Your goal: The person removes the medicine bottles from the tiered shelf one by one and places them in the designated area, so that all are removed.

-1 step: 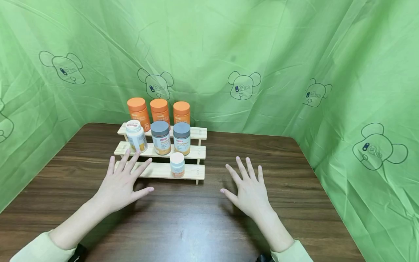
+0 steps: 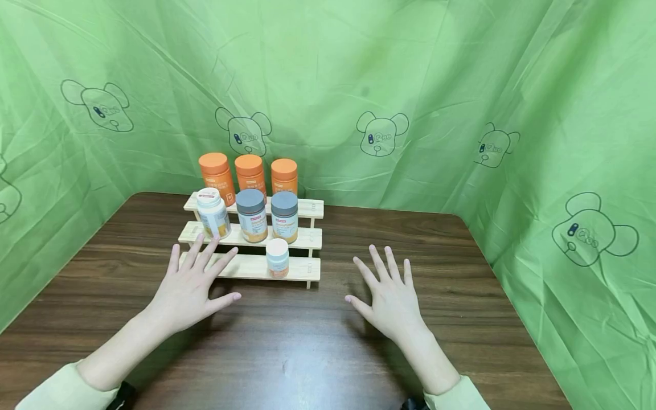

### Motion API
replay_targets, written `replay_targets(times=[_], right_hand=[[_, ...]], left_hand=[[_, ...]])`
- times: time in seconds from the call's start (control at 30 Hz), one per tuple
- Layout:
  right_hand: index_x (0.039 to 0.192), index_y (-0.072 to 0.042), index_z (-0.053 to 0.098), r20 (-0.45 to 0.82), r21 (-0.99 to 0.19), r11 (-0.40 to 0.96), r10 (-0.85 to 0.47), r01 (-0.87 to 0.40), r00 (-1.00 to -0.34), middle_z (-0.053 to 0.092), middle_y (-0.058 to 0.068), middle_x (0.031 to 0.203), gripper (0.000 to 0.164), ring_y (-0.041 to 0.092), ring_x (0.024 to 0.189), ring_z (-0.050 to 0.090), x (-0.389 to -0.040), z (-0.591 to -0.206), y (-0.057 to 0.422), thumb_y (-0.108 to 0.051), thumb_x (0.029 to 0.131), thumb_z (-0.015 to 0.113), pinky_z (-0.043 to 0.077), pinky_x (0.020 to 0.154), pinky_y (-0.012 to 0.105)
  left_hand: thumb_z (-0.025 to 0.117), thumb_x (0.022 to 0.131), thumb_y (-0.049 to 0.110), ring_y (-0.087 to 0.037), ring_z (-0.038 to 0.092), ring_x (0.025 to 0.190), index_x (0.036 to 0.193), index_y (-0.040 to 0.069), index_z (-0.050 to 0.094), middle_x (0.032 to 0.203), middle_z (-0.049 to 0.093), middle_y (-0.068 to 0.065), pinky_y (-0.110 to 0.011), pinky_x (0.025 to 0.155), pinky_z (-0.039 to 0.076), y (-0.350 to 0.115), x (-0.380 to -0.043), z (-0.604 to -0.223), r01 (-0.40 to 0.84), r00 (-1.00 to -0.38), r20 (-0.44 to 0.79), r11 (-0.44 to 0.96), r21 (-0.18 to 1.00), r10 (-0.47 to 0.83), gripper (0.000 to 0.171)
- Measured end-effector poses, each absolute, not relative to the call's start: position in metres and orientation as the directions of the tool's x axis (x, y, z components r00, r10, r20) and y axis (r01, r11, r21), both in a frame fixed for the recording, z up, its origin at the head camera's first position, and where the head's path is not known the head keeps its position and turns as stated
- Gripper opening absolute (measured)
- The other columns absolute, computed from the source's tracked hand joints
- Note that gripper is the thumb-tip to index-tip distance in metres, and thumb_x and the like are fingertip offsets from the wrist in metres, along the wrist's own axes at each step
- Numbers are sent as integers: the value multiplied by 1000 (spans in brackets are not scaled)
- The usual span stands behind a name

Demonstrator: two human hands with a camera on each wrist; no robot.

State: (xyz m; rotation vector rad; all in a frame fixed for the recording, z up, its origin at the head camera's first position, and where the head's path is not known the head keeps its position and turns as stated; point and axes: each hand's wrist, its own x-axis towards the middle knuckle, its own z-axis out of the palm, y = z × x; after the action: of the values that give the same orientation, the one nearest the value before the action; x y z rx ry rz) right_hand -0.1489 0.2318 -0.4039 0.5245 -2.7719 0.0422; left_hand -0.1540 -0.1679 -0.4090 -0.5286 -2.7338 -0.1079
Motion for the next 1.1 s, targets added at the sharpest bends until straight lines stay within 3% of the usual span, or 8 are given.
replay_targets(times=[0.3, 0.53, 0.8, 1.1], right_hand=[[145, -34, 33, 325, 31, 931, -354, -365, -877, 15, 1, 158, 74, 29, 145, 6, -148, -400, 233, -69, 83, 50, 10, 109, 62], [146, -33, 32, 342, 19, 925, -362, -379, -867, 15, 2, 158, 74, 30, 145, 6, -152, -389, 230, -70, 83, 47, 12, 108, 63], [147, -34, 28, 378, 3, 914, -376, -405, -846, 11, 1, 159, 74, 28, 145, 4, -162, -366, 219, -68, 85, 48, 13, 109, 62], [148, -35, 25, 429, -65, 890, -384, -451, -818, 6, -5, 159, 70, 25, 146, 2, -189, -321, 201, -65, 88, 45, 12, 111, 60]], left_hand=[[48, 76, 78, -38, 12, 142, 146, 28, 34, 155, 22, -12, -66, 107, 4, -167, -154, -407, 369, -868, 359, 930, 4, 343, 87], [50, 76, 76, -38, 10, 143, 147, 29, 32, 156, 18, -12, -61, 109, -5, -174, -157, -397, 352, -875, 364, 936, 29, 318, 87], [52, 77, 75, -29, -5, 145, 147, 25, 33, 157, 16, -13, -62, 109, -2, -193, -165, -381, 321, -877, 392, 946, 50, 277, 88], [59, 78, 67, -30, -3, 145, 149, 24, 26, 155, 21, -14, -61, 109, -8, -223, -171, -374, 326, -900, 364, 926, 190, 242, 89]])
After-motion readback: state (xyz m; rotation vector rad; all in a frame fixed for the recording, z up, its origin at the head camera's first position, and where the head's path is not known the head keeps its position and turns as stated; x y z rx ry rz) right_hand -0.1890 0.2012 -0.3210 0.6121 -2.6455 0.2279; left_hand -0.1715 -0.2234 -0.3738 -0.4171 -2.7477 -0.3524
